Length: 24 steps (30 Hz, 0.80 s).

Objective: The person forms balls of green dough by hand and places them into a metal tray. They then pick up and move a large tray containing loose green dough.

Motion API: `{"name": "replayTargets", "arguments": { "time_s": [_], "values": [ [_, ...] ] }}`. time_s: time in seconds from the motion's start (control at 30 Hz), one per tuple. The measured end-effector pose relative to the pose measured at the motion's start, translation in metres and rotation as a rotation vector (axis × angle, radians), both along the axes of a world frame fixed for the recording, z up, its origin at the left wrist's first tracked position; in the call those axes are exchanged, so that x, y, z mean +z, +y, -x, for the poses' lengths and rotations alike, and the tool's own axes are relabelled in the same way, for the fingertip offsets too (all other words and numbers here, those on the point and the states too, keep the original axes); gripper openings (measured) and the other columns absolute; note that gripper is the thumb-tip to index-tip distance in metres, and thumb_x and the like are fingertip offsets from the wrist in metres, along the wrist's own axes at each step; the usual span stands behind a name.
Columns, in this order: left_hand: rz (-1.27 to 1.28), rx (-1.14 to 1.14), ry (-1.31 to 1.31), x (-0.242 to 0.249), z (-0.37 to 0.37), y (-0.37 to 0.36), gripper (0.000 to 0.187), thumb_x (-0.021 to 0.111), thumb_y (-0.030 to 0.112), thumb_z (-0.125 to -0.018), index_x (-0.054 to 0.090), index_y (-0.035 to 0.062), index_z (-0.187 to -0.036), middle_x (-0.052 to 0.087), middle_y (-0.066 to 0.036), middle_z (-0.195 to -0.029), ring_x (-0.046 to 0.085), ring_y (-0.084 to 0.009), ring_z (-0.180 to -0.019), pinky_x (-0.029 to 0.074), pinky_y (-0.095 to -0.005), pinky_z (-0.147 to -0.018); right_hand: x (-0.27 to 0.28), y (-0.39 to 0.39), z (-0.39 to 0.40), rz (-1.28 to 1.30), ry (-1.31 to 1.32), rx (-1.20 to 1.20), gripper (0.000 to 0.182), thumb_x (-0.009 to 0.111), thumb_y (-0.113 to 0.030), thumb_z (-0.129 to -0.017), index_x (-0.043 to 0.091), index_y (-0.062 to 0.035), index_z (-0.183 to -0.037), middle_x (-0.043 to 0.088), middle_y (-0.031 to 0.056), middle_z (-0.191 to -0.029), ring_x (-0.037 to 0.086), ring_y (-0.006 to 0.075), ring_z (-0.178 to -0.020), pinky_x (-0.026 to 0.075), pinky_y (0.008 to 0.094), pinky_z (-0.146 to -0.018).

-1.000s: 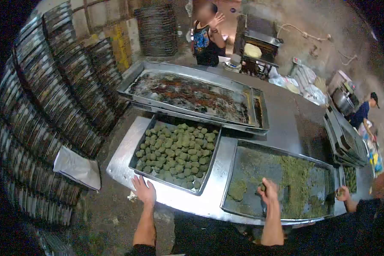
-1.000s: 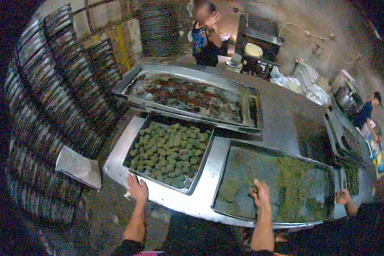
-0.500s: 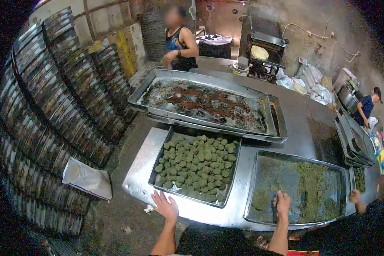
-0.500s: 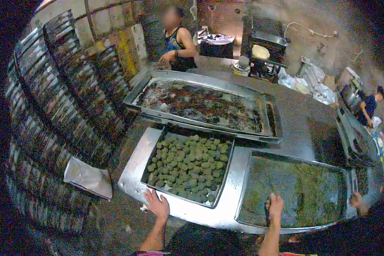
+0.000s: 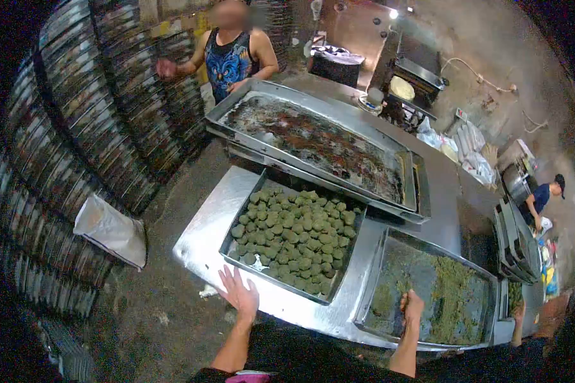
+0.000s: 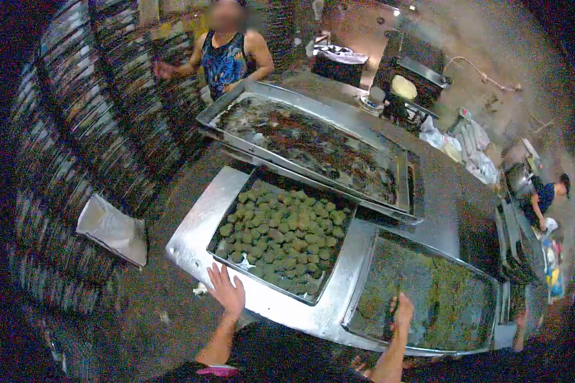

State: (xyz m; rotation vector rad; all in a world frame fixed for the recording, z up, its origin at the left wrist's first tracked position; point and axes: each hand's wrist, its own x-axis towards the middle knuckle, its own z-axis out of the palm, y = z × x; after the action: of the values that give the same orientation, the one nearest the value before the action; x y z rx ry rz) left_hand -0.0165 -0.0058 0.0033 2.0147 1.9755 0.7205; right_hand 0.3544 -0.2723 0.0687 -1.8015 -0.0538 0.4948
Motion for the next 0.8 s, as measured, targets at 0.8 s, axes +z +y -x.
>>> {"name": "replayTargets", "arguments": {
  "time_s": [0.8],
  "values": [
    [-0.007,0.039,0.025,0.010,-0.007,-0.001,0.047,0.052,0.019,-0.081,0.045,0.0041,-0.125,0.028,-0.015,-0.142,0.017,-0.0321,-0.135,0.015,-0.0573,-0.104,-0.006,-0.019,-0.017,0.108,-0.282,0.057,0.034,0.057,-0.025,-0.085,0.049,-0.0032,-0.060,0.045,0.0005,-0.056,0.038,0.0104,-0.048,0.030,0.0293,-0.045]
  ]
}}
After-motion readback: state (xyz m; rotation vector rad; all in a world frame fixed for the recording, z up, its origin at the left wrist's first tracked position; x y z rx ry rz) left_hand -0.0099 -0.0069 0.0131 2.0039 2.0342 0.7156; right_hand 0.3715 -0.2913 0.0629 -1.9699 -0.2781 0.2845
